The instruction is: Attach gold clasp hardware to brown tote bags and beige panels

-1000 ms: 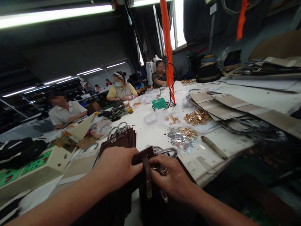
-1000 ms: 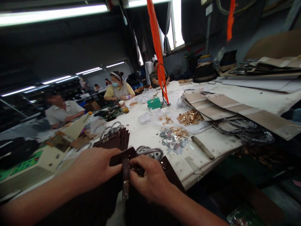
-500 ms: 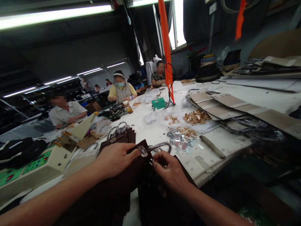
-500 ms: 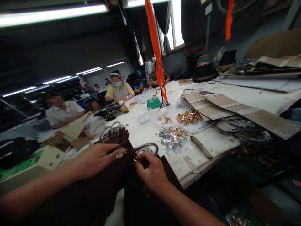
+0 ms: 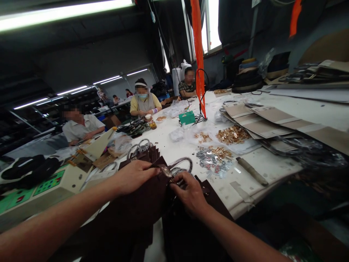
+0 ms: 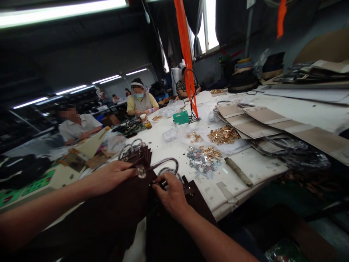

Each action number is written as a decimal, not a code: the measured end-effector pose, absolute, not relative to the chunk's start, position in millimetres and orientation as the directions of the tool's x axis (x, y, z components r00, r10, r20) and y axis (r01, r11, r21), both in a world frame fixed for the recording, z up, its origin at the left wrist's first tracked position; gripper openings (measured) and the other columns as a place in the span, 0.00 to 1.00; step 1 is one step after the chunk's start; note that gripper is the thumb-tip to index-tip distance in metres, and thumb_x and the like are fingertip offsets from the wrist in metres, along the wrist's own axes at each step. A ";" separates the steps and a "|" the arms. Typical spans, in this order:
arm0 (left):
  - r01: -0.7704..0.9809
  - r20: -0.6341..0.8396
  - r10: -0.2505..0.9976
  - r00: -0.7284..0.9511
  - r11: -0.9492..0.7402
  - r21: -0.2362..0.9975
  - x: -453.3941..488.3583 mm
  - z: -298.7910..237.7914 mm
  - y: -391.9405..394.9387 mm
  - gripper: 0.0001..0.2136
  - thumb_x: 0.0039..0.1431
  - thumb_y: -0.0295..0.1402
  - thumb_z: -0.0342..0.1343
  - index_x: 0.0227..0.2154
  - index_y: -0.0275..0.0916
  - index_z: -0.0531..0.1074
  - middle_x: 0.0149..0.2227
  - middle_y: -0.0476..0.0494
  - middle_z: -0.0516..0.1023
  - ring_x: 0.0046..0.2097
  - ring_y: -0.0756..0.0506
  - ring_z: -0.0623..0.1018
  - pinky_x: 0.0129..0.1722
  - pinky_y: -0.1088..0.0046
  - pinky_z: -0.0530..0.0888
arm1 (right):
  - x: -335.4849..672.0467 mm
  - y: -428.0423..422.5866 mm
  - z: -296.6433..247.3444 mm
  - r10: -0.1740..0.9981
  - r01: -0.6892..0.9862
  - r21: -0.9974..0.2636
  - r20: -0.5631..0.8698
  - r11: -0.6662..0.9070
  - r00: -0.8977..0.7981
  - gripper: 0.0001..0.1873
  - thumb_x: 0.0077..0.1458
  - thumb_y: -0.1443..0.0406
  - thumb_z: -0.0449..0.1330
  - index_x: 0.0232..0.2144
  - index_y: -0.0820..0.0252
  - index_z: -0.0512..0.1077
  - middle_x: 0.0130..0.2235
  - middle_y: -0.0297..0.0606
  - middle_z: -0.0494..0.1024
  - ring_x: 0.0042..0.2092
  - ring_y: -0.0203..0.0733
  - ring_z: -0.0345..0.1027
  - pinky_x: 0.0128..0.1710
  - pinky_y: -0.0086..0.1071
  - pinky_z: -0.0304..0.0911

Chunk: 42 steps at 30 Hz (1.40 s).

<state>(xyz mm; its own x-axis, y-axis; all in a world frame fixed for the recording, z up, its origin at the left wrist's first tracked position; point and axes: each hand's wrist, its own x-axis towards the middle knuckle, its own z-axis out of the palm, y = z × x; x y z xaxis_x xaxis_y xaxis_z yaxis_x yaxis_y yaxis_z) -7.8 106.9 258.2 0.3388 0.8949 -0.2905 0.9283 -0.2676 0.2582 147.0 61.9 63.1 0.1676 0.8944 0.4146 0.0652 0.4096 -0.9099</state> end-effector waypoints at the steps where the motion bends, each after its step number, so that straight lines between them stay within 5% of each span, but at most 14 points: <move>1: 0.927 -0.287 0.891 0.351 -0.289 0.237 -6.0 257.3 107.5 0.20 0.61 0.50 0.49 0.23 0.41 0.71 0.25 0.50 0.75 0.29 0.46 0.74 0.28 0.72 0.63 | 146.3 65.1 63.6 0.890 0.074 -0.909 0.416 0.410 0.184 0.03 0.57 0.67 0.63 0.32 0.55 0.73 0.36 0.32 0.77 0.39 0.39 0.70 0.43 0.32 0.63; 4: 0.909 -0.215 0.883 0.416 -0.404 0.100 -2.5 254.5 108.4 0.19 0.64 0.48 0.47 0.25 0.41 0.72 0.27 0.47 0.78 0.31 0.44 0.76 0.30 0.70 0.64 | 145.4 72.7 64.5 0.869 0.111 -0.891 0.454 0.440 0.198 0.03 0.58 0.69 0.61 0.33 0.56 0.73 0.36 0.32 0.76 0.39 0.39 0.70 0.42 0.31 0.63; 9: 0.810 -0.087 0.885 0.457 -0.454 -0.370 0.2 253.6 110.4 0.22 0.66 0.49 0.43 0.48 0.46 0.78 0.39 0.35 0.84 0.40 0.31 0.82 0.35 0.62 0.67 | 145.5 74.7 62.9 0.862 0.168 -0.883 0.466 0.438 0.202 0.08 0.56 0.70 0.62 0.40 0.56 0.73 0.38 0.33 0.77 0.40 0.40 0.71 0.42 0.32 0.64; 12: 0.763 -0.103 0.876 0.472 -0.464 -0.450 3.5 253.9 116.4 0.23 0.66 0.47 0.41 0.49 0.46 0.77 0.39 0.34 0.84 0.39 0.30 0.82 0.34 0.61 0.66 | 146.8 74.9 59.9 0.859 0.140 -0.877 0.479 0.460 0.180 0.09 0.56 0.71 0.61 0.40 0.55 0.75 0.40 0.34 0.78 0.42 0.40 0.71 0.45 0.32 0.65; 15: 0.822 -0.104 0.891 0.442 -0.449 -0.349 5.5 255.1 127.3 0.21 0.66 0.46 0.42 0.41 0.45 0.78 0.36 0.38 0.83 0.38 0.35 0.81 0.34 0.64 0.65 | 149.0 77.7 54.5 0.864 0.099 -0.873 0.487 0.478 0.130 0.09 0.57 0.71 0.62 0.38 0.55 0.78 0.39 0.34 0.79 0.43 0.40 0.73 0.46 0.33 0.66; 18: 0.904 -0.184 0.900 0.394 -0.416 -0.097 4.0 257.0 140.9 0.19 0.65 0.45 0.44 0.28 0.41 0.74 0.28 0.44 0.78 0.32 0.42 0.76 0.32 0.68 0.64 | 150.4 81.8 48.9 0.888 0.061 -0.894 0.449 0.444 0.102 0.12 0.56 0.71 0.64 0.42 0.55 0.80 0.40 0.36 0.81 0.44 0.41 0.74 0.48 0.35 0.67; 22: 0.926 -0.317 0.872 0.373 -0.330 0.182 -1.6 254.4 158.4 0.17 0.63 0.46 0.48 0.27 0.39 0.72 0.26 0.50 0.74 0.31 0.45 0.73 0.29 0.72 0.63 | 149.6 86.7 46.7 0.927 0.017 -0.933 0.359 0.360 0.103 0.15 0.54 0.70 0.66 0.45 0.54 0.80 0.41 0.35 0.82 0.44 0.42 0.76 0.50 0.36 0.68; 29: 0.935 -0.387 0.863 0.325 -0.231 0.269 -9.5 239.6 177.9 0.29 0.61 0.61 0.48 0.29 0.37 0.76 0.24 0.51 0.75 0.29 0.47 0.71 0.26 0.74 0.61 | 146.9 93.1 45.8 0.949 0.012 -0.958 0.285 0.286 0.137 0.08 0.53 0.70 0.67 0.37 0.56 0.80 0.39 0.34 0.84 0.42 0.42 0.77 0.45 0.34 0.68; 36: 0.777 -0.592 0.762 0.261 0.198 0.597 -13.5 231.5 181.4 0.30 0.58 0.60 0.56 0.46 0.37 0.80 0.44 0.43 0.86 0.42 0.40 0.82 0.42 0.70 0.75 | 141.9 97.0 39.9 0.939 0.043 -0.950 0.313 0.310 0.140 0.10 0.54 0.70 0.68 0.39 0.54 0.82 0.40 0.35 0.85 0.42 0.43 0.78 0.46 0.34 0.69; 42: 0.652 -0.756 0.630 0.179 0.499 0.570 -18.0 226.3 174.2 0.32 0.57 0.62 0.55 0.47 0.37 0.79 0.48 0.40 0.84 0.38 0.40 0.83 0.32 0.69 0.76 | 140.4 95.1 42.5 0.920 0.128 -0.923 0.376 0.363 0.108 0.11 0.55 0.70 0.69 0.41 0.54 0.81 0.40 0.36 0.84 0.42 0.43 0.77 0.46 0.35 0.70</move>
